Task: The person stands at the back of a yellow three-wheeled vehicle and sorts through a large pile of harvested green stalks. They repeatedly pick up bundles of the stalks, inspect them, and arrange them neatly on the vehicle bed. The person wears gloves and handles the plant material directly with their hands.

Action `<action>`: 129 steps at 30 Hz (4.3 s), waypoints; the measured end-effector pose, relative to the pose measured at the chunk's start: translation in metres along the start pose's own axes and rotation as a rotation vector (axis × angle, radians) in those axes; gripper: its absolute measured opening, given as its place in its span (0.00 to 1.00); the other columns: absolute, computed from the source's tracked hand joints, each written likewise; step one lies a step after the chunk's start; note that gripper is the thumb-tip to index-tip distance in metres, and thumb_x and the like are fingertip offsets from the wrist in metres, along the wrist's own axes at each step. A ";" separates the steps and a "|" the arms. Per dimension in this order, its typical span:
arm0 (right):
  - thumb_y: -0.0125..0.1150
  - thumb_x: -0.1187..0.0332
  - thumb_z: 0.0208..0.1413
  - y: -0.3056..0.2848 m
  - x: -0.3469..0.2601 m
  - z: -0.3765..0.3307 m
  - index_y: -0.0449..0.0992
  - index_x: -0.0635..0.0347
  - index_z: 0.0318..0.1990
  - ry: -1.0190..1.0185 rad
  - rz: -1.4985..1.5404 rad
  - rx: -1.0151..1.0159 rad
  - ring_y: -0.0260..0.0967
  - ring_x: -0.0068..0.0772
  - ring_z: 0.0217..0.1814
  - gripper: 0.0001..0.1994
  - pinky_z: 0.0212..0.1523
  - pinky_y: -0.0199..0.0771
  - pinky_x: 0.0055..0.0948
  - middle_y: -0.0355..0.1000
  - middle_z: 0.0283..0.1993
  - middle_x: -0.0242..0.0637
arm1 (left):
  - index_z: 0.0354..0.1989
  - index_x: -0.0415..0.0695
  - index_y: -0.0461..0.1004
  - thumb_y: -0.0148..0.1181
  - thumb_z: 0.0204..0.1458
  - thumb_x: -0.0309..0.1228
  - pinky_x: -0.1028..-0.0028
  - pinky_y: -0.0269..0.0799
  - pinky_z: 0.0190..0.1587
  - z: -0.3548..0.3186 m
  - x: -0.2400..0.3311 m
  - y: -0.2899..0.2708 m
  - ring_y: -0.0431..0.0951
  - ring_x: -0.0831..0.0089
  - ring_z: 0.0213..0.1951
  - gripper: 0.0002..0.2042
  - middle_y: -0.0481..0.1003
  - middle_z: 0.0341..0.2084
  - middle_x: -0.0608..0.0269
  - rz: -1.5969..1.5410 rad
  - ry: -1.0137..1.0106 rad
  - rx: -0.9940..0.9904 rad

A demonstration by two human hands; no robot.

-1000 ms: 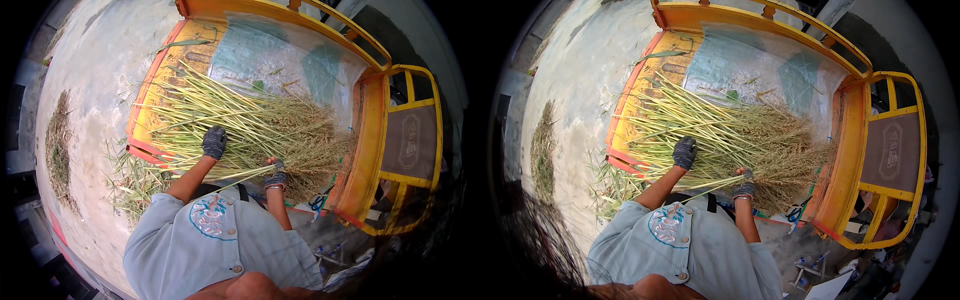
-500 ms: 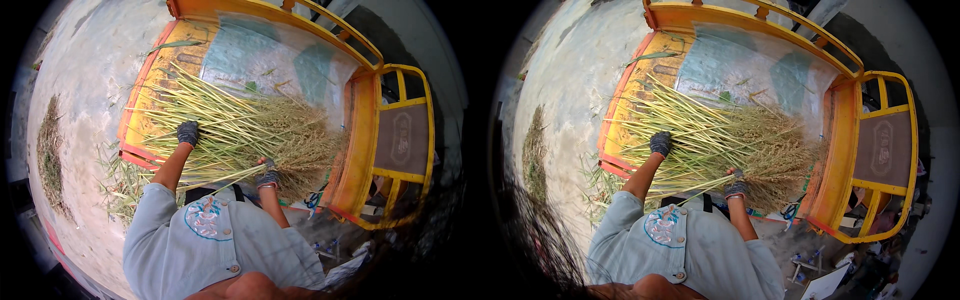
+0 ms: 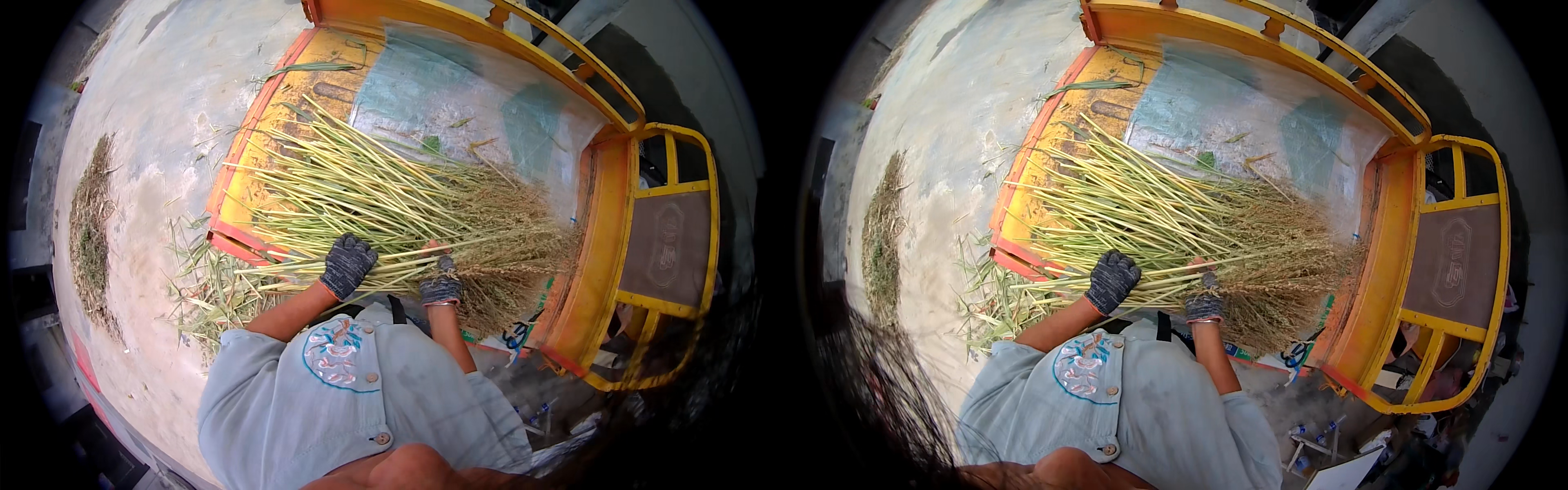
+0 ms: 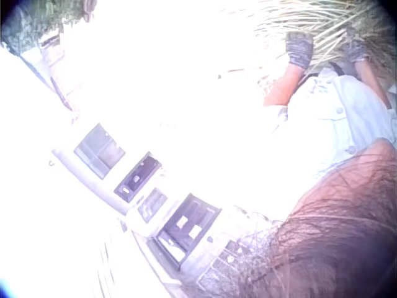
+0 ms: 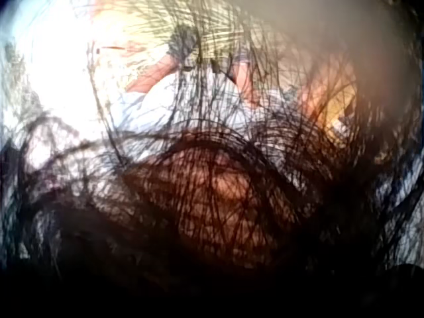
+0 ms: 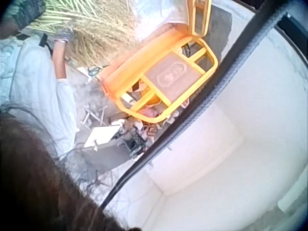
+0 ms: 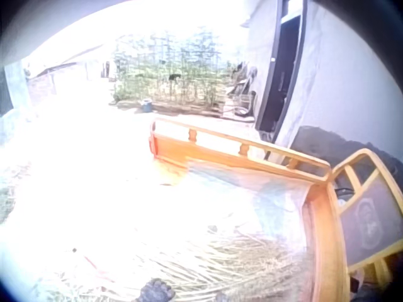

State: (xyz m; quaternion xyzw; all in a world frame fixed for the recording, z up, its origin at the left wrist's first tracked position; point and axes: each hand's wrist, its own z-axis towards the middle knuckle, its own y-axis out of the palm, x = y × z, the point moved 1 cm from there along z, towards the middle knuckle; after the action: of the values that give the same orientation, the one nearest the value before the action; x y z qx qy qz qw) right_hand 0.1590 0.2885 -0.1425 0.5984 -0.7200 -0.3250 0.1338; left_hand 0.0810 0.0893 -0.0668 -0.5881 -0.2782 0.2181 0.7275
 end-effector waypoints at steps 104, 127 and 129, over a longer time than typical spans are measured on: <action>0.58 0.67 0.43 0.206 -0.135 0.350 0.68 0.58 0.48 -0.412 -2.325 0.210 0.64 0.50 0.50 0.21 0.49 0.65 0.39 0.67 0.47 0.51 | 0.51 0.55 0.65 0.43 0.50 0.34 0.51 0.53 0.53 0.204 -0.052 0.192 0.61 0.54 0.54 0.17 0.55 0.58 0.48 -0.140 0.100 -0.509; 0.53 0.67 0.46 0.235 -0.095 0.395 0.72 0.59 0.37 -0.619 -2.544 0.155 0.67 0.52 0.45 0.10 0.43 0.67 0.43 0.70 0.39 0.50 | 0.50 0.51 0.66 0.49 0.47 0.35 0.49 0.52 0.54 0.217 -0.062 0.188 0.63 0.56 0.52 0.19 0.55 0.58 0.49 -0.254 0.135 -0.490; 0.56 0.68 0.44 0.234 -0.102 0.367 0.73 0.61 0.34 -0.809 -2.444 0.015 0.68 0.50 0.43 0.10 0.42 0.68 0.41 0.71 0.38 0.49 | 0.48 0.50 0.67 0.49 0.46 0.33 0.44 0.53 0.52 0.215 -0.064 0.191 0.65 0.54 0.50 0.17 0.57 0.56 0.48 -0.288 0.140 -0.421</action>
State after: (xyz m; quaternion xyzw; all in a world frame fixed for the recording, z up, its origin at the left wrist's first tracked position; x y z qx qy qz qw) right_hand -0.2107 0.5151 -0.2523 0.7263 0.3016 -0.3895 -0.4794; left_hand -0.1073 0.2460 -0.2304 -0.6944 -0.3472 0.0086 0.6302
